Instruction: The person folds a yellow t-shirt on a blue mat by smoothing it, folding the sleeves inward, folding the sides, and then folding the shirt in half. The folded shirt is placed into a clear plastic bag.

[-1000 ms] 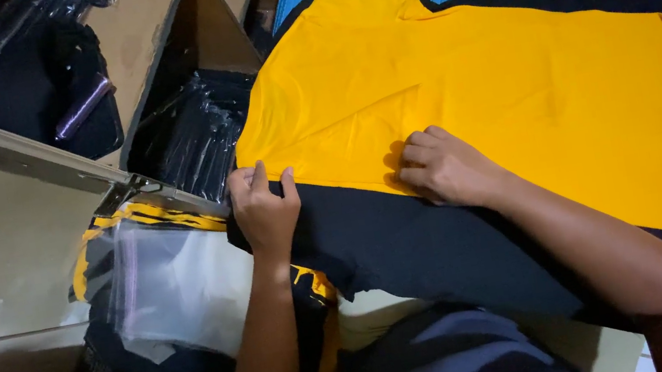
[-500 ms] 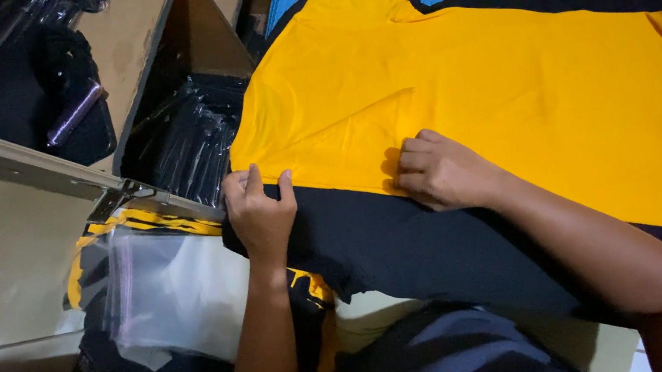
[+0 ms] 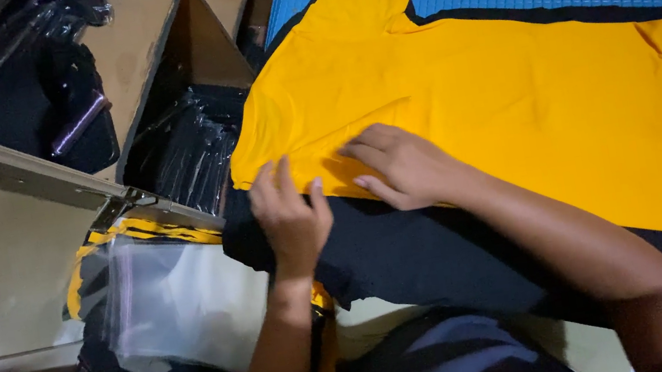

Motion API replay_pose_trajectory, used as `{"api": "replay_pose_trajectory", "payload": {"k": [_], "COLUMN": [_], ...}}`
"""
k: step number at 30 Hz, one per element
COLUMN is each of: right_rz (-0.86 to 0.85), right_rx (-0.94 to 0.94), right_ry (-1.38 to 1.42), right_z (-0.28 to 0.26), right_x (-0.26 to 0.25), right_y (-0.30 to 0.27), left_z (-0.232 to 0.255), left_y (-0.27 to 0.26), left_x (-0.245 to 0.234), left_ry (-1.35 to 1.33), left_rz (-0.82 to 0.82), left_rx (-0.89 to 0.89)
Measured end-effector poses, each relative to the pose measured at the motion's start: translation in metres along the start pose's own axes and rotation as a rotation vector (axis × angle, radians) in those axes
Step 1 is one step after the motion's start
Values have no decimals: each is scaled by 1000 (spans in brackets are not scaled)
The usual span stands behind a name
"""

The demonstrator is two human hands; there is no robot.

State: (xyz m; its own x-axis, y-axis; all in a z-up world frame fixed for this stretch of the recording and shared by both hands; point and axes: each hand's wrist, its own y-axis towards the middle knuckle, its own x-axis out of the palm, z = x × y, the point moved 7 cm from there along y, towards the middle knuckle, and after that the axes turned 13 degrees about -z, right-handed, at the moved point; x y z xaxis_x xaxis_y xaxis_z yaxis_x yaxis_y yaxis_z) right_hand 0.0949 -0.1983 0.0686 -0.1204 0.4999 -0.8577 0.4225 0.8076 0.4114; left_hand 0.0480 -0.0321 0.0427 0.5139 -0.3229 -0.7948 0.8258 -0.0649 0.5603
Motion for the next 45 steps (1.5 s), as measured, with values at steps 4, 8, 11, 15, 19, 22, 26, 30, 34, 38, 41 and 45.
{"api": "replay_pose_trajectory", "payload": {"k": [4, 8, 11, 15, 19, 22, 26, 30, 34, 38, 41, 45], "right_rz": [5, -24, -105, -258, -354, -442, -439, -477, -507, -398, -332, -490], "right_rx": [-62, -75, 13, 120, 246, 341, 481, 589, 639, 530, 386, 465], "right_ry": [39, 180, 216, 21, -34, -171, -231, -279, -328, -371, -193, -163], "right_z": [-11, 9, 32, 54, 75, 87, 109, 117, 115, 90, 73, 73], "right_x": [24, 75, 100, 111, 105, 87, 61, 42, 35, 41, 65, 72], "right_y": [42, 57, 47, 29, 13, -1, -24, -44, -48, -37, -34, -60], "left_z": [36, 23, 12, -5, -18, -31, -39, -48, -49, -24, 9, 22], "left_y": [5, 11, 7, -6, -3, -6, -7, -12, -12, -2, 8, 5], "left_x": [8, 29, 51, 66, 48, 45, 42, 52, 58, 64, 77, 89], "left_ry": [7, -24, -55, 4, -28, -56, 103, 88, 83, -45, -136, -56], "left_rz": [38, -267, -534, -626, -652, -613, -487, -477, -478, -519, -646, -825], "left_rx": [-19, -168, -296, -380, -423, -421, -376, -358, -352, -261, -170, -125]}}
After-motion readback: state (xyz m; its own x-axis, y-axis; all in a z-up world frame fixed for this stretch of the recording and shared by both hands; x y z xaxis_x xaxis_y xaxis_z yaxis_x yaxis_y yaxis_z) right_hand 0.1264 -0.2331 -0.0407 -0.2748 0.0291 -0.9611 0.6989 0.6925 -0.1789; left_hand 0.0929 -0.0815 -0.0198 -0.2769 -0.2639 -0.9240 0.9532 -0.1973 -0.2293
